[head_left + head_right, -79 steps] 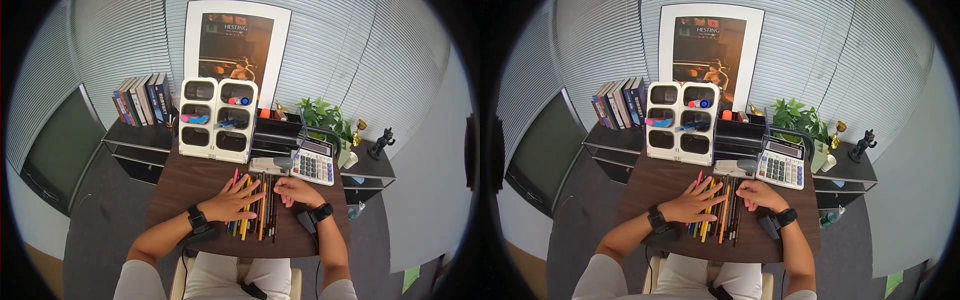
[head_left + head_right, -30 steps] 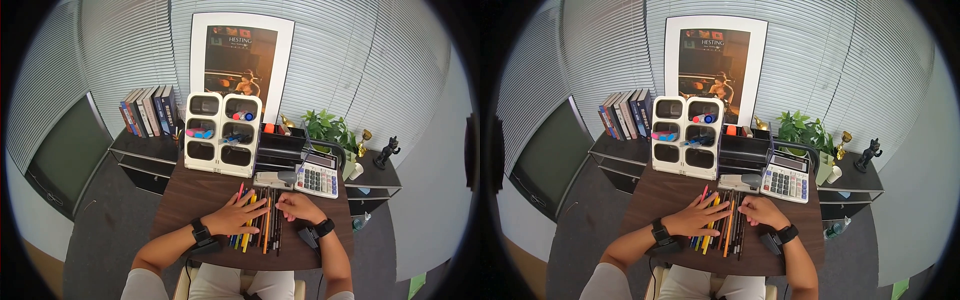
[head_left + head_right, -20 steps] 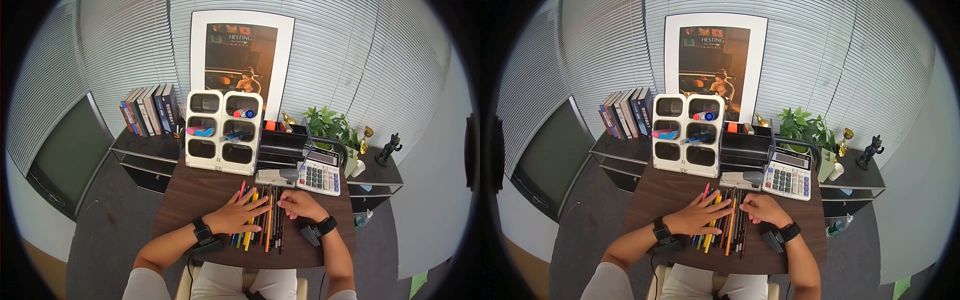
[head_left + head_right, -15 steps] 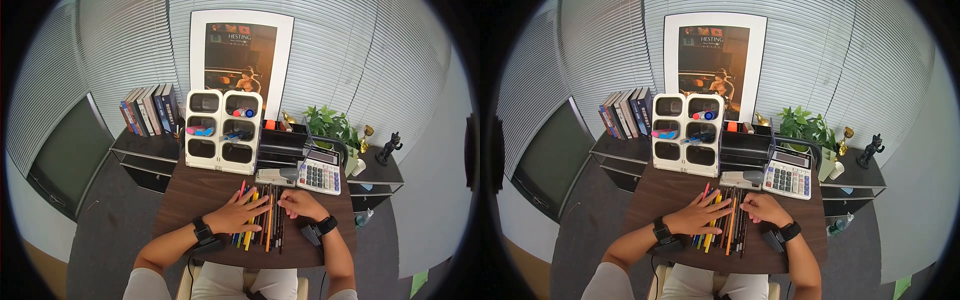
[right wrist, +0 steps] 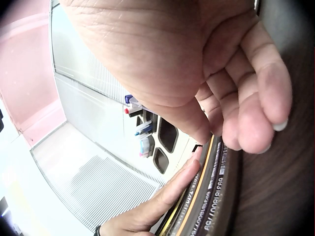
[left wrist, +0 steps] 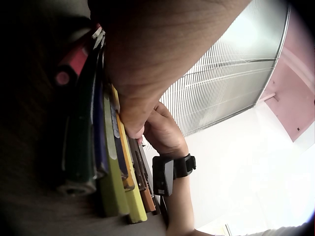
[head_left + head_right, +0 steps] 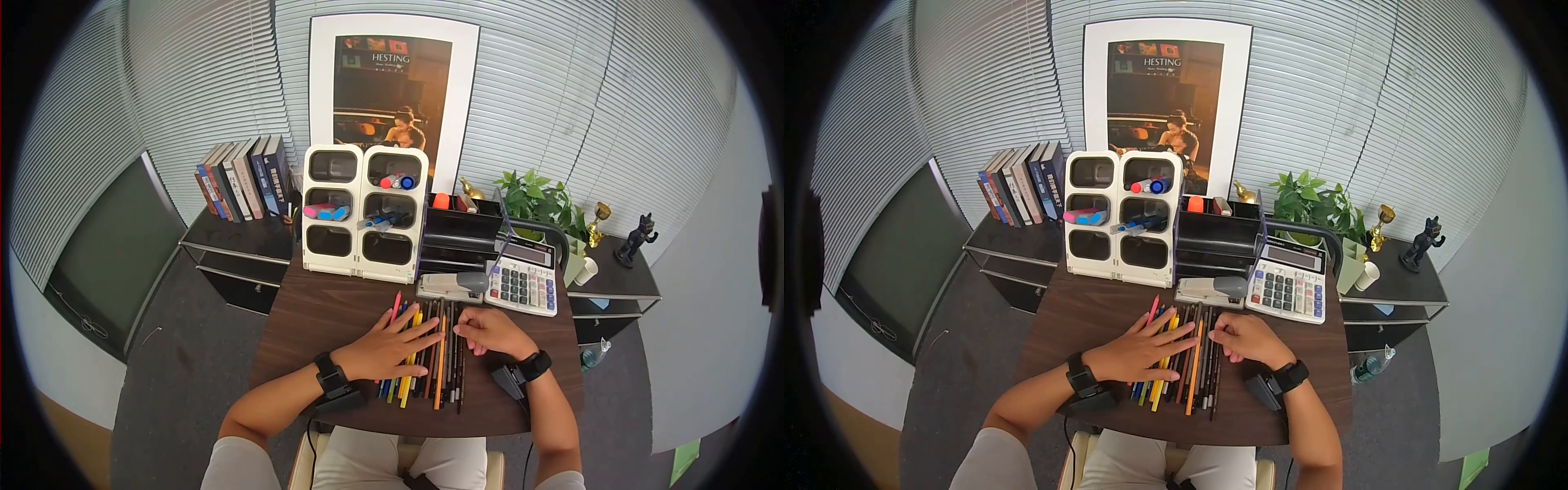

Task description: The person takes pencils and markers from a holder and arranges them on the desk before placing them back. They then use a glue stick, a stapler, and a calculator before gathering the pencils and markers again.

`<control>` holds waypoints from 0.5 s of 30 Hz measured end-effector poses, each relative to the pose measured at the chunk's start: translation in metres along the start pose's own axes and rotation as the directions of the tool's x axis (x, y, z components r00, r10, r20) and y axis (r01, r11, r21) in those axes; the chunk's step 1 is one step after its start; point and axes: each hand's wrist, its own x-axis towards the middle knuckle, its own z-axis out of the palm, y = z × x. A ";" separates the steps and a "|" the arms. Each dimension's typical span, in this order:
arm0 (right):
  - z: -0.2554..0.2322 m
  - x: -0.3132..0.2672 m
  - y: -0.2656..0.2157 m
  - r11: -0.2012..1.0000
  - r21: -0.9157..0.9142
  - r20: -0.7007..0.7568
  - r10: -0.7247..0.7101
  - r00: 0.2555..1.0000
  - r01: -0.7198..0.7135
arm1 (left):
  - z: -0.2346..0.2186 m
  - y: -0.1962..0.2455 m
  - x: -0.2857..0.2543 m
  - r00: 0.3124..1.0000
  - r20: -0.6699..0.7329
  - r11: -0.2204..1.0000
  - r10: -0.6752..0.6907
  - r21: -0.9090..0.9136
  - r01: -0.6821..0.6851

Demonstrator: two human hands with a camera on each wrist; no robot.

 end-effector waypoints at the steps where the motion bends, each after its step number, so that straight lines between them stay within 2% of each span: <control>1: 0.000 0.000 0.000 1.000 0.000 0.001 0.000 1.000 0.000 | 0.000 0.000 0.000 1.000 0.000 1.000 0.000 0.000 0.000; 15: 0.000 -0.001 -0.004 0.999 -0.042 -0.004 0.005 1.000 -0.006 | -0.003 0.002 -0.001 1.000 0.006 1.000 -0.005 0.003 0.005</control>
